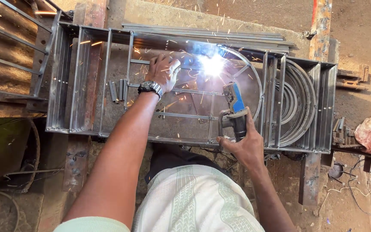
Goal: The recorder is welding metal pieces together to assemble a decorative frame or gate.
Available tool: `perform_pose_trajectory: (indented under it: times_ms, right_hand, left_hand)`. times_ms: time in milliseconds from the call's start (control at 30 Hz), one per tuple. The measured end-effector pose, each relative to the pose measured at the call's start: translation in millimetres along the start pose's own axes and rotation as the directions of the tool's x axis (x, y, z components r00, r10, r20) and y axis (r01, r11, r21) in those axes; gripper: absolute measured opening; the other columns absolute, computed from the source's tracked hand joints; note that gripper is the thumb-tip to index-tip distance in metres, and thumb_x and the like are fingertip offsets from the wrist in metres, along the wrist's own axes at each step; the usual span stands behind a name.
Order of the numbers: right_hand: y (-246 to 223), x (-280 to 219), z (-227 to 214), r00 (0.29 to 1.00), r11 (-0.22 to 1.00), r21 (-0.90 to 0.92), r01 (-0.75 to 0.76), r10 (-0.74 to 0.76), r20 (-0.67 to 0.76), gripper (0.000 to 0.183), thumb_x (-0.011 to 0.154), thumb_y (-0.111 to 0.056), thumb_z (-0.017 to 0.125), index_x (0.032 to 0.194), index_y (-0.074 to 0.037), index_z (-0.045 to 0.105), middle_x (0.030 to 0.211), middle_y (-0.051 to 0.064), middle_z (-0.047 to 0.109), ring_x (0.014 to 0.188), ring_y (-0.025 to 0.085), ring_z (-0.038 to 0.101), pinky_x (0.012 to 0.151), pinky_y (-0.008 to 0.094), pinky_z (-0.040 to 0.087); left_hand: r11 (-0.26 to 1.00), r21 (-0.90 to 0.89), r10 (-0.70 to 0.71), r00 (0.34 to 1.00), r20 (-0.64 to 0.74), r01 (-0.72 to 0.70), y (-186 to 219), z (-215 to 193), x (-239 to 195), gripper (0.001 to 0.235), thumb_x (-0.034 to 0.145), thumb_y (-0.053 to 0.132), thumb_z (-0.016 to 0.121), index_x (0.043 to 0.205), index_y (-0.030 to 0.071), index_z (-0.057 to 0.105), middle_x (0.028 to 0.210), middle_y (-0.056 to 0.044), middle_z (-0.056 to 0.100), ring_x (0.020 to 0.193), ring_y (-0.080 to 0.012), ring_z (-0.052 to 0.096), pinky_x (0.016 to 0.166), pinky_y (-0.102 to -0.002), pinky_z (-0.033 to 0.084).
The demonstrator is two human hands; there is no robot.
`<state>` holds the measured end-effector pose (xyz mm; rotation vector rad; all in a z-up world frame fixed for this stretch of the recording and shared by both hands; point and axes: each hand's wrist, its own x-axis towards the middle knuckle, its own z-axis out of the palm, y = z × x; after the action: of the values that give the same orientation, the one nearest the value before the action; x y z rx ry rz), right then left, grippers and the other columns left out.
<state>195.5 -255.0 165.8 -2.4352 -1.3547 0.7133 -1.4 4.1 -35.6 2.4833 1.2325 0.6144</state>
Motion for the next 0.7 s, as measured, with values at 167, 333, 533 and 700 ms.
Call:
perform_pose_trajectory:
  times_ms: [167, 333, 533, 700]
  right_hand:
    - [1.1, -1.3, -0.4, 0.999, 0.998, 0.032, 0.049, -0.049, -0.015, 0.128, 0.058, -0.040, 0.091, 0.161, -0.004, 0.024, 0.118, 0.021, 0.072, 0.104, 0.032, 0.073, 0.094, 0.039, 0.056]
    - [-3.0, -2.7, -2.7, 0.999, 0.999, 0.022, 0.031, -0.031, -0.011, 0.129, 0.057, -0.039, 0.092, 0.161, -0.006, 0.025, 0.116, 0.021, 0.072, 0.103, 0.031, 0.073, 0.092, 0.039, 0.057]
    - [-5.3, -2.9, -3.7, 1.000, 1.000, 0.002, 0.029, -0.029, -0.011, 0.130, 0.056, -0.040, 0.093, 0.161, -0.006, 0.025, 0.115, 0.020, 0.073, 0.103, 0.031, 0.073, 0.093, 0.040, 0.056]
    - [8.8, -0.7, 3.0, 0.992, 0.990, 0.065, 0.122, -0.121, -0.025, 0.128, 0.059, -0.039, 0.093, 0.161, -0.004, 0.024, 0.120, 0.022, 0.070, 0.107, 0.032, 0.072, 0.094, 0.039, 0.056]
  left_hand:
    - [0.997, -0.069, -0.028, 0.995, 0.091, 0.034, 1.3, -8.5, -1.7, 0.014, 0.097, 0.028, 0.066, 0.108, 0.021, 0.068, 0.112, -0.006, 0.067, 0.117, -0.0305, 0.054, 0.101, -0.048, 0.035]
    - [0.998, -0.041, -0.037, 0.994, 0.105, 0.042, 3.6, -8.0, 0.3, 0.015, 0.097, 0.029, 0.066, 0.109, 0.021, 0.068, 0.112, -0.007, 0.067, 0.117, -0.0304, 0.053, 0.100, -0.048, 0.035]
    - [0.998, -0.041, -0.039, 0.992, 0.118, 0.044, -0.5, -3.1, 0.2, 0.018, 0.094, 0.028, 0.065, 0.110, 0.021, 0.068, 0.114, -0.005, 0.067, 0.120, -0.0292, 0.053, 0.101, -0.049, 0.035]
    - [0.995, -0.019, -0.096, 0.976, 0.197, 0.102, 5.8, -8.8, 4.0, 0.017, 0.096, 0.030, 0.063, 0.110, 0.021, 0.068, 0.116, -0.006, 0.067, 0.121, -0.0296, 0.051, 0.103, -0.050, 0.034]
